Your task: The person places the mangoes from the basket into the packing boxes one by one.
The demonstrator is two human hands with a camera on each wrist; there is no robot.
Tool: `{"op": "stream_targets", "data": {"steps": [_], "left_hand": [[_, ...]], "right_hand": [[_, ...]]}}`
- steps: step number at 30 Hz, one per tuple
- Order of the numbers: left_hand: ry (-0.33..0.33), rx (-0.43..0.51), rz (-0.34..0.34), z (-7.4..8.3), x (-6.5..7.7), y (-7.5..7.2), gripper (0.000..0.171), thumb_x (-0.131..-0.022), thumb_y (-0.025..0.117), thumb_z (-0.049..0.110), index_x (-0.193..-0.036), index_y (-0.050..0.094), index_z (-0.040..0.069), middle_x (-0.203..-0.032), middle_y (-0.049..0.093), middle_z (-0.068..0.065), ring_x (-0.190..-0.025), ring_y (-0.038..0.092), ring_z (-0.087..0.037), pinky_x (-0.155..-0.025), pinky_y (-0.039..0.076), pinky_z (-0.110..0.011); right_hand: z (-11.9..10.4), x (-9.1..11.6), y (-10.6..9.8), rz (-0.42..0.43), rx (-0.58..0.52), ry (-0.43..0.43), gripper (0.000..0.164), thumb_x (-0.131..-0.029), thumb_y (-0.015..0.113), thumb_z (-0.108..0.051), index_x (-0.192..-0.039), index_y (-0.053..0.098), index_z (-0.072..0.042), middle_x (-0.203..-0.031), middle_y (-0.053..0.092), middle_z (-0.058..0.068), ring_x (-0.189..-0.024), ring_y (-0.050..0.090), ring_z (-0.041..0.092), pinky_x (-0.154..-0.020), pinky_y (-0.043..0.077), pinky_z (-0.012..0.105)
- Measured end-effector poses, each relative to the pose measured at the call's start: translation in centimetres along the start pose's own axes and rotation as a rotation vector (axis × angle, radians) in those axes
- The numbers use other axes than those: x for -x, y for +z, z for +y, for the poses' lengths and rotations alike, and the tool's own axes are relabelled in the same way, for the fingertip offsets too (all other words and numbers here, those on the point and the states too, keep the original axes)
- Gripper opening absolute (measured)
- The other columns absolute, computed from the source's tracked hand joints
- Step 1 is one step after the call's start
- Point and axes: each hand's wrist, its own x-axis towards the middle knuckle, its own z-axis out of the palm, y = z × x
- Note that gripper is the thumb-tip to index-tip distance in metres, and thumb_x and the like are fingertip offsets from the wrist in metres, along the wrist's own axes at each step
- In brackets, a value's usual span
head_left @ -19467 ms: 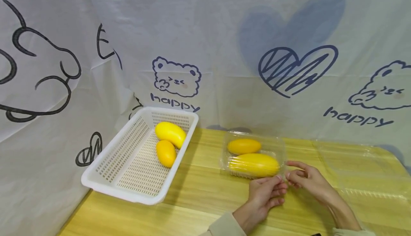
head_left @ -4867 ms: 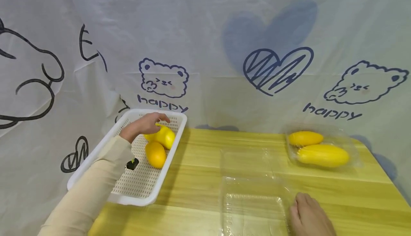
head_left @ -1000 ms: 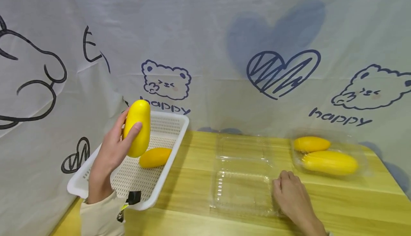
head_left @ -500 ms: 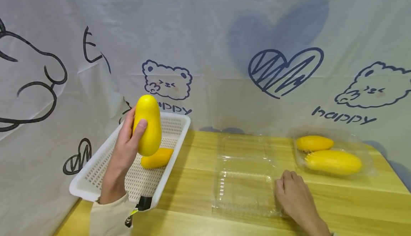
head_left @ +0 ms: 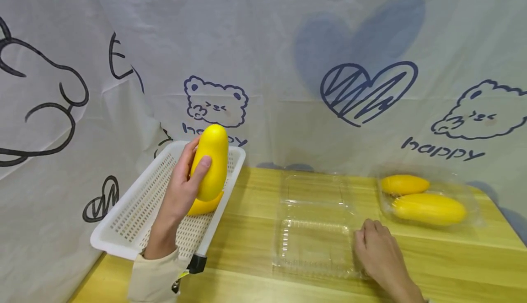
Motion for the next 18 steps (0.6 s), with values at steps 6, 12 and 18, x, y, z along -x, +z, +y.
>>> {"op": "stream_targets", "data": {"steps": [6,12,18], "left_hand": [[0.017,-0.026,-0.054,-0.1,0.1,1.3,0.052,-0.108,0.053,0.022,-0.158,0.040,0.021,-0.133,0.055,-0.014,-0.102,0.054,-0.029,-0.088,0.049,-0.040],[0.040,-0.037,-0.111,-0.3,0.2,2.7,0.053,-0.106,0.057,0.024,-0.157,0.040,0.028,-0.131,0.057,-0.011,-0.101,0.056,-0.029,-0.084,0.053,-0.045],[0.044,-0.023,-0.149,-0.2,0.3,3.9,0.053,-0.106,0.057,0.026,-0.156,0.041,0.029,-0.131,0.057,-0.010,-0.101,0.056,-0.028,-0.086,0.052,-0.047]], "right_hand": [[0.0,0.0,0.1,0.008,0.005,0.001,0.027,-0.106,0.035,-0.016,-0.086,0.050,-0.006,-0.083,0.048,0.007,-0.074,0.043,0.024,-0.065,0.037,0.035],[-0.1,0.2,0.1,0.024,-0.001,-0.001,0.028,-0.106,0.034,-0.015,-0.084,0.049,-0.007,-0.080,0.046,0.007,-0.072,0.042,0.023,-0.066,0.036,0.036],[0.0,0.2,0.2,0.032,0.008,-0.005,0.028,-0.106,0.034,-0.016,-0.083,0.048,-0.008,-0.079,0.044,0.006,-0.071,0.040,0.023,-0.065,0.034,0.035]]}}
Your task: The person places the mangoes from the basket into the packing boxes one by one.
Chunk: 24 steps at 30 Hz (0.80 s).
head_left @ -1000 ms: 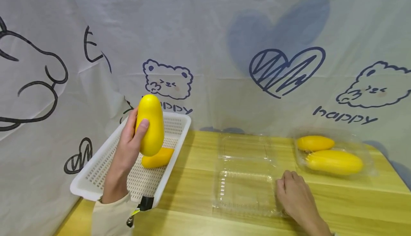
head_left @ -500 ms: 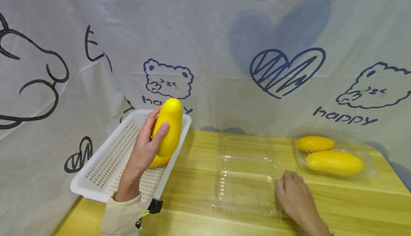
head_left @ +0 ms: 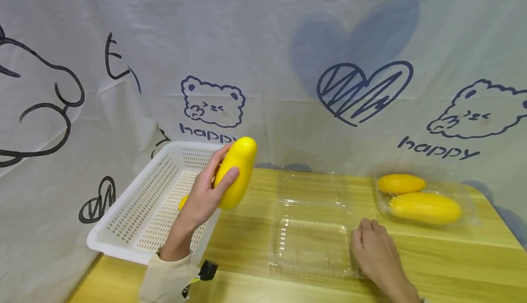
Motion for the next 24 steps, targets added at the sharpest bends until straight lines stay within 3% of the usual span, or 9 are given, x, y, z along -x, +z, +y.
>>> {"op": "stream_targets", "data": {"steps": [15,24], "left_hand": [[0.009,-0.002,-0.098,-0.1,-0.1,2.6,0.057,-0.104,0.061,0.029,-0.157,0.039,0.031,-0.142,0.055,-0.004,-0.105,0.059,-0.026,-0.089,0.053,-0.046],[-0.005,-0.034,-0.164,-0.5,0.0,4.6,0.063,-0.100,0.068,0.030,-0.157,0.041,0.026,-0.134,0.058,-0.003,-0.103,0.059,-0.024,-0.083,0.054,-0.043]], "right_hand": [[0.1,-0.1,0.0,-0.001,0.000,-0.004,0.029,-0.106,0.034,-0.016,-0.085,0.051,-0.005,-0.082,0.048,0.007,-0.074,0.043,0.023,-0.065,0.036,0.035],[0.1,-0.1,0.1,0.011,0.001,-0.012,0.028,-0.105,0.036,-0.015,-0.085,0.052,-0.005,-0.083,0.050,0.007,-0.074,0.044,0.024,-0.065,0.037,0.035]]}}
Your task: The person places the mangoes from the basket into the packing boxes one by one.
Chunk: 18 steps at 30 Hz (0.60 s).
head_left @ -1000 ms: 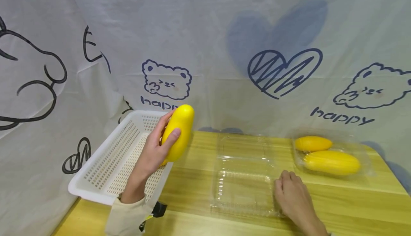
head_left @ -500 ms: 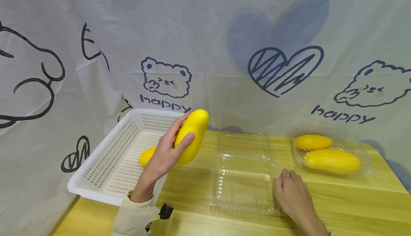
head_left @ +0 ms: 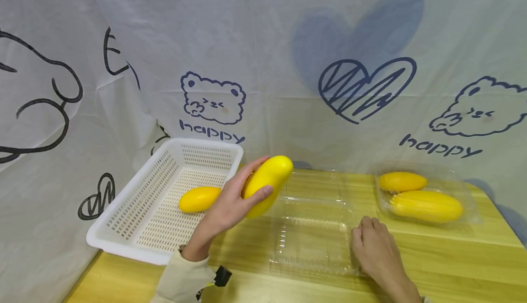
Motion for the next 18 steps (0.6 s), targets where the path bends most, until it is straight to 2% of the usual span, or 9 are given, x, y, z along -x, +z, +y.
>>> {"op": "stream_targets", "data": {"steps": [5,9,12,18], "left_hand": [[0.022,-0.027,-0.016,-0.1,-0.1,0.8,0.063,-0.099,0.070,0.029,-0.156,0.043,0.024,-0.139,0.056,-0.001,-0.106,0.058,-0.022,-0.085,0.053,-0.042],[0.033,-0.073,-0.038,-0.2,-0.1,1.8,0.063,-0.099,0.070,0.034,-0.156,0.043,0.028,-0.143,0.055,0.001,-0.103,0.058,-0.019,-0.082,0.052,-0.040],[0.038,-0.096,-0.073,-0.2,-0.1,2.8,0.064,-0.098,0.069,0.037,-0.156,0.042,0.030,-0.146,0.054,0.002,-0.104,0.057,-0.017,-0.082,0.052,-0.039],[0.030,-0.082,-0.152,-0.6,0.0,4.6,0.064,-0.098,0.069,0.040,-0.156,0.041,0.032,-0.146,0.053,0.002,-0.104,0.057,-0.015,-0.083,0.051,-0.036]], "right_hand": [[-0.1,0.0,-0.1,0.004,0.003,0.003,0.027,-0.105,0.036,-0.015,-0.086,0.052,-0.005,-0.082,0.049,0.007,-0.074,0.044,0.024,-0.065,0.037,0.036],[-0.1,0.0,-0.1,-0.001,0.010,0.002,0.028,-0.106,0.035,-0.016,-0.086,0.052,-0.005,-0.082,0.049,0.007,-0.074,0.044,0.024,-0.066,0.037,0.036],[0.0,0.0,-0.1,-0.005,0.013,0.002,0.029,-0.106,0.035,-0.016,-0.086,0.053,-0.004,-0.082,0.049,0.007,-0.074,0.045,0.024,-0.065,0.038,0.036],[0.0,-0.1,0.0,-0.005,0.019,0.005,0.029,-0.106,0.035,-0.017,-0.087,0.053,-0.004,-0.083,0.050,0.007,-0.075,0.045,0.024,-0.066,0.038,0.037]]}}
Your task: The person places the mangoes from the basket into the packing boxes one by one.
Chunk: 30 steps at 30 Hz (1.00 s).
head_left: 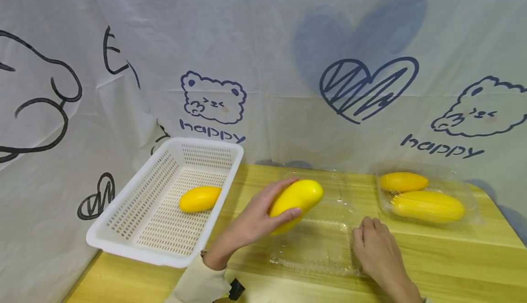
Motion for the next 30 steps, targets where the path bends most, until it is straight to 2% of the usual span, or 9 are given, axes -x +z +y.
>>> {"op": "stream_targets", "data": {"steps": [5,12,18,23,30], "left_hand": [[0.015,0.009,-0.034,-0.2,-0.1,1.1,0.064,-0.098,0.069,0.041,-0.155,0.043,0.028,-0.141,0.056,0.002,-0.103,0.057,-0.014,-0.084,0.052,-0.034],[0.046,-0.019,-0.067,-0.2,0.1,2.4,0.065,-0.099,0.068,0.040,-0.156,0.044,0.022,-0.144,0.055,-0.002,-0.112,0.055,-0.015,-0.090,0.049,-0.033],[0.062,-0.105,-0.120,-0.8,0.2,3.9,0.066,-0.098,0.070,0.043,-0.155,0.046,0.021,-0.144,0.057,-0.001,-0.117,0.054,-0.014,-0.095,0.047,-0.033],[0.055,-0.161,-0.158,-1.1,0.3,4.9,0.067,-0.097,0.068,0.048,-0.155,0.046,0.023,-0.140,0.058,-0.003,-0.112,0.055,-0.013,-0.091,0.048,-0.029],[0.023,-0.258,-0.194,-1.6,0.4,6.1,0.072,-0.093,0.068,0.057,-0.153,0.048,0.023,-0.139,0.059,-0.001,-0.113,0.055,-0.014,-0.090,0.048,-0.028]], "right_hand": [[-0.1,0.1,0.0,0.004,-0.002,-0.001,0.029,-0.105,0.036,-0.016,-0.085,0.052,-0.004,-0.081,0.048,0.007,-0.073,0.044,0.024,-0.065,0.037,0.036],[-0.1,0.0,0.0,-0.001,0.002,-0.004,0.029,-0.106,0.036,-0.017,-0.087,0.052,-0.004,-0.082,0.048,0.007,-0.074,0.044,0.024,-0.065,0.037,0.036],[-0.2,0.0,0.0,-0.018,0.009,0.003,0.029,-0.106,0.035,-0.018,-0.087,0.051,-0.004,-0.082,0.047,0.007,-0.074,0.042,0.024,-0.065,0.036,0.036],[-0.1,0.0,0.0,-0.013,0.013,-0.012,0.028,-0.106,0.036,-0.017,-0.087,0.052,-0.004,-0.082,0.048,0.007,-0.074,0.043,0.025,-0.066,0.036,0.037],[0.0,0.0,-0.1,0.001,0.020,-0.014,0.027,-0.104,0.038,-0.016,-0.087,0.053,-0.003,-0.083,0.050,0.008,-0.073,0.045,0.026,-0.065,0.038,0.038]]}}
